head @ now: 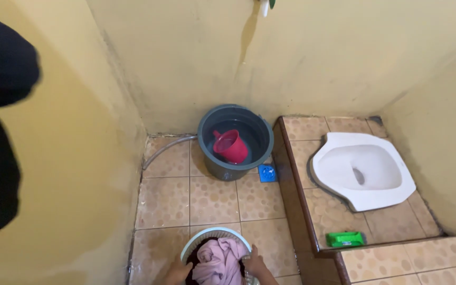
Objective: The person organizes cleaning supplies in a bathroom, transfers water between buckets using a pink scoop, retrieves a mop, and wets the mop head under running water. The person also briefly picks up a white packet from a nearby room before returning to the bathroom.
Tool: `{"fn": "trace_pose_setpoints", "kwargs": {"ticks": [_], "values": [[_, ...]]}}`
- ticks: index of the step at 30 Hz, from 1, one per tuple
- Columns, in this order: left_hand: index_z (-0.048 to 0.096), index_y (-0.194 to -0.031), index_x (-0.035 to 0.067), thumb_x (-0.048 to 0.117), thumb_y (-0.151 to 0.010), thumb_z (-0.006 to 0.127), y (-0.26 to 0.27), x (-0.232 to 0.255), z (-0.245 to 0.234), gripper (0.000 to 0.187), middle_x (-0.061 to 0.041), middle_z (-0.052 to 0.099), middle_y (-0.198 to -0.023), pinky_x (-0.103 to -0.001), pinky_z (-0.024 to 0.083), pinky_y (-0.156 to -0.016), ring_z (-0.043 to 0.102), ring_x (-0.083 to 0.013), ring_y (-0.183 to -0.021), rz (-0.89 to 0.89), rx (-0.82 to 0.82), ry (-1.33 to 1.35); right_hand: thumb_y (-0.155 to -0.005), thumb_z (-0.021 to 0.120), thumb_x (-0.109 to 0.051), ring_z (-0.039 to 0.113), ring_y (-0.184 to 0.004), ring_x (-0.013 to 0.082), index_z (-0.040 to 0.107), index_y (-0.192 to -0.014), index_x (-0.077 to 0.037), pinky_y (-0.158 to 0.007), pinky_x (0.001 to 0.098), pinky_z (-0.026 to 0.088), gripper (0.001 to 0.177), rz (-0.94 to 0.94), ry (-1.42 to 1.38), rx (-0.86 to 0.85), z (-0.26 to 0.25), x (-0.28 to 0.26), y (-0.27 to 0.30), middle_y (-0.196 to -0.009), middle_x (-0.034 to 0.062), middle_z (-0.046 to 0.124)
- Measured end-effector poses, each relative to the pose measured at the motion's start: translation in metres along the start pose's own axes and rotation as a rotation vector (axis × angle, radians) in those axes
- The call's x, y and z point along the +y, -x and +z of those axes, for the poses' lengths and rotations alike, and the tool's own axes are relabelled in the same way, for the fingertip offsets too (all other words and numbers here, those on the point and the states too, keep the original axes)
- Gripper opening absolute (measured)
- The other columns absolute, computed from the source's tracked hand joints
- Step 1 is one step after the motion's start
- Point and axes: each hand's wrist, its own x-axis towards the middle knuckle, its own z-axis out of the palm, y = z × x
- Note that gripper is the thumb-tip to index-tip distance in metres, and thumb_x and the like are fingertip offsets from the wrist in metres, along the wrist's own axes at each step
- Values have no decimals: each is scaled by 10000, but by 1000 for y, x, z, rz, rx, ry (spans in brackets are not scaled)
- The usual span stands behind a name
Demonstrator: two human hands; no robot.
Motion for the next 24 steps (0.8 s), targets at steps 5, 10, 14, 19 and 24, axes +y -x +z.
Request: {"fn": "trace_pose_setpoints", "kwargs": {"ticks": [5,10,14,19,24], "values": [[607,-1297,188,402,-851,596,2,-7,-8,494,-150,716,-1195,-439,529,-992,684,-366,-1132,140,188,-170,-846,502,-228,694,-1039,424,602,-1111,-129,-886,470,525,300,-150,-8,206,18,37,-43,-1075,236,732],[590,-1352,263,389,-874,579,29,-3,-4,494,-140,596,-1350,-481,515,-1057,634,-344,-1241,105,221,-258,-873,497,-236,713,-911,434,579,-993,-219,-794,511,509,146,-194,-35,274,19,66,-20,-915,224,747],[626,-1206,281,345,-882,601,50,13,-6,330,-81,637,-1220,-416,526,-932,664,-287,-1053,161,300,-140,-916,483,-194,725,-969,323,583,-996,-273,-856,397,527,150,-27,-149,227,-15,44,58,-1039,146,767],[675,-1018,305,287,-893,629,104,46,5,135,-6,692,-1054,-333,542,-773,705,-215,-811,212,362,31,-979,450,-206,640,-784,215,550,-990,-243,-789,367,502,107,-207,-276,253,-55,63,91,-814,96,681],[652,-1198,279,263,-933,543,140,122,3,287,-46,821,-1050,-346,550,-876,773,-237,-972,285,131,-42,-980,484,-356,729,-1020,217,675,-1187,-295,-935,337,519,288,-52,-280,361,-105,97,123,-1123,50,778]]}}
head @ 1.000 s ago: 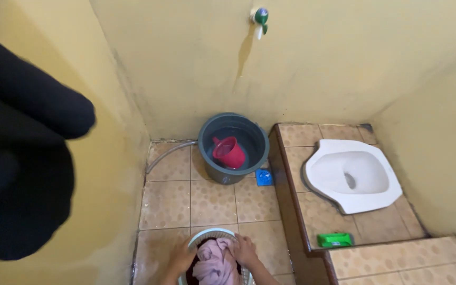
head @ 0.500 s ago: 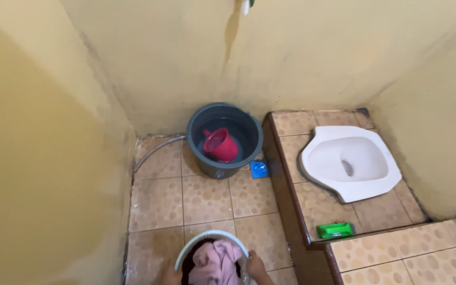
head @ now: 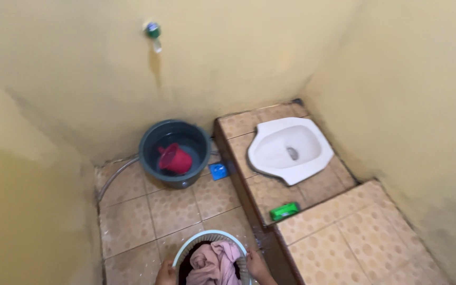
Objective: The person organizes cleaning supplies in a bathroom, transfers water between buckets using a pink scoop, retrieves a mop, and wets the mop head under running water. The person also briefly picks up a white packet from a nearby room before returning to the bathroom.
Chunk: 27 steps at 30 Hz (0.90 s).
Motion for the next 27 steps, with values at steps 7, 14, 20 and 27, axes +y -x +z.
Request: {"fn": "trace_pose_setpoints", "kwargs": {"ticks": [7,14,20,27], "values": [[694,-1108,217,193,-895,585,12,153,25,240,-33,831,-997,-335,556,-875,777,-209,-924,382,-45,-1,-965,506,-224,716,-1051,226,687,-1043,-193,-958,314,499,199,-128,-192,203,-182,-47,76,-1090,84,769],[689,-1125,240,206,-916,547,46,326,127,255,-60,814,-1000,-382,534,-833,748,-268,-931,480,-249,-165,-907,518,-267,727,-1106,260,684,-1239,-290,-955,357,523,372,73,-138,406,-321,44,76,-1200,57,770],[775,-1056,160,77,-849,555,62,400,281,313,-49,782,-990,-320,533,-824,709,-203,-906,552,-370,98,-836,544,-181,735,-1048,213,739,-1253,-266,-968,316,532,468,309,-322,668,-415,133,68,-1211,28,758],[202,-1600,96,6,-869,621,145,431,334,847,-128,343,-1635,-411,404,-1170,422,-274,-1459,239,-742,294,-751,609,-9,705,-955,146,786,-1112,-93,-888,314,554,412,-42,-759,858,-469,117,177,-1054,56,808]]}}
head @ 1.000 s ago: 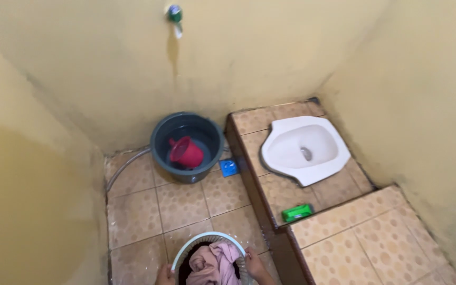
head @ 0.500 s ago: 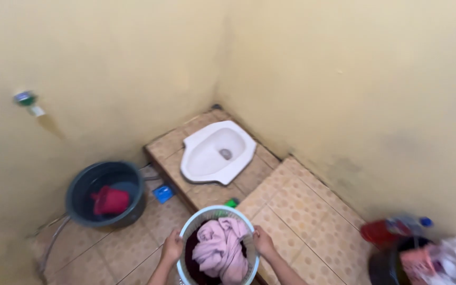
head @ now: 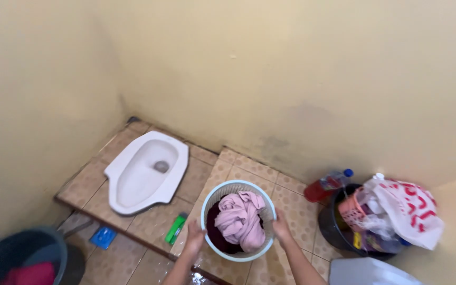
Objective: The person organizes cleaning supplies in a bathroom, transfers water between buckets using a pink scoop, retrieves a mop, and wets the mop head under running water. The person also briefly picks up a white packet from a nearby room before returning to the bathroom.
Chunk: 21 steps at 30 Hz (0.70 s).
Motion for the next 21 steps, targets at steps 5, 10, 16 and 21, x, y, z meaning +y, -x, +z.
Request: {"fn": "trace_pose_setpoints", "kwargs": {"ticks": [5,10,16,21], "values": [[93,-1549,411,256,-992,537,74,37,40,729,-132,448,-1562,-557,596,-882,654,-458,-1186,-471,-224,-80,-746,579,-249,734,-915,286,626,-1262,-155,-805,448,623,526,566,19,51,2,-63,61,-1132,128,782],[144,-1563,262,-1,-756,733,34,42,49,1033,-151,548,-1444,-451,571,-890,605,-277,-1188,34,-190,136,-775,736,-331,766,-669,332,639,-1162,-135,-550,512,661,444,855,-113,114,27,-139,62,-909,168,791],[188,-1530,412,-90,-833,304,-31,110,72,867,-137,511,-1384,-528,619,-639,637,-379,-982,-137,-261,-33,-878,569,-273,743,-839,256,407,-1411,-246,-656,478,673,557,830,-222,188,38,-104,-5,-1200,87,695],[281,-1566,413,-64,-905,329,-86,173,114,816,-125,592,-958,-356,464,-508,524,-206,-632,-73,-222,-114,-1011,481,-332,725,-1029,304,325,-1533,-331,-802,471,662,545,808,-331,193,40,-107,-76,-1343,78,666]]}}
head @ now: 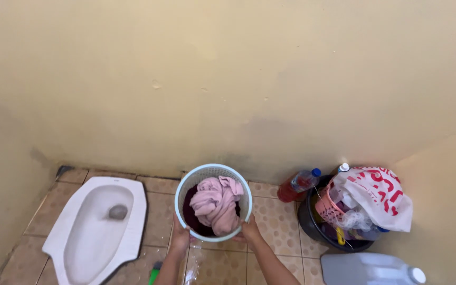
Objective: The person organizes cleaning supplies in a bathroom, transfers water between buckets using a pink scoop, retrieves a mop, and wets the mop head under running water. The person also briefly picks up a white packet from a nearby room before returning to the bathroom.
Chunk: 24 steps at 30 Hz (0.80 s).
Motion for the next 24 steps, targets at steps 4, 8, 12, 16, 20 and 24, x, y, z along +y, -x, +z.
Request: {"fn": "trace_pose_setpoints", "kwargs": {"ticks": [4,8,12,16,20,24], "values": [[291,-1578,399,-36,-917,370,-63,12,6,795,-124,632,-1004,-328,523,-474,587,-204,-626,60,31,-133,-1047,360,-244,740,-967,354,382,-1471,-344,-788,503,648,437,-54,-99,-5,18,-25,-40,-1289,99,693],[286,-1610,372,-22,-936,445,-94,0,-2,796,-166,673,-1067,-389,580,-604,634,-261,-703,-4,46,-99,-1036,406,-184,755,-894,364,402,-1455,-320,-697,520,660,441,-48,-168,28,24,-31,-47,-1266,119,706],[328,-1583,361,-100,-944,461,-130,-32,-12,800,-209,674,-1059,-399,571,-495,661,-310,-664,37,63,-91,-977,581,-228,780,-828,361,500,-1389,-294,-585,504,668,425,-78,-240,14,22,-8,-76,-1194,95,766],[328,-1590,354,-20,-1006,503,-116,-22,-14,716,-233,642,-892,-439,590,-568,600,-277,-599,-1,5,-104,-1028,513,-316,772,-803,301,380,-1469,-401,-652,482,669,469,-8,-185,-10,17,-4,-96,-1261,59,723],[418,-1490,133,100,-873,518,-51,-15,12,626,-285,594,-1119,-555,424,-771,540,-430,-945,192,383,-598,-1000,505,-346,716,-998,345,250,-1507,-466,-752,490,653,581,1,-118,-135,-2,-1,-84,-1418,23,578],[442,-1550,38,178,-731,713,-10,-52,75,873,-382,544,-1229,-602,337,-948,449,-551,-1087,611,760,-840,-1050,520,-401,492,-527,71,101,-1666,-370,-439,259,462,745,-229,-84,-146,-60,57,-178,-943,39,636]]}}
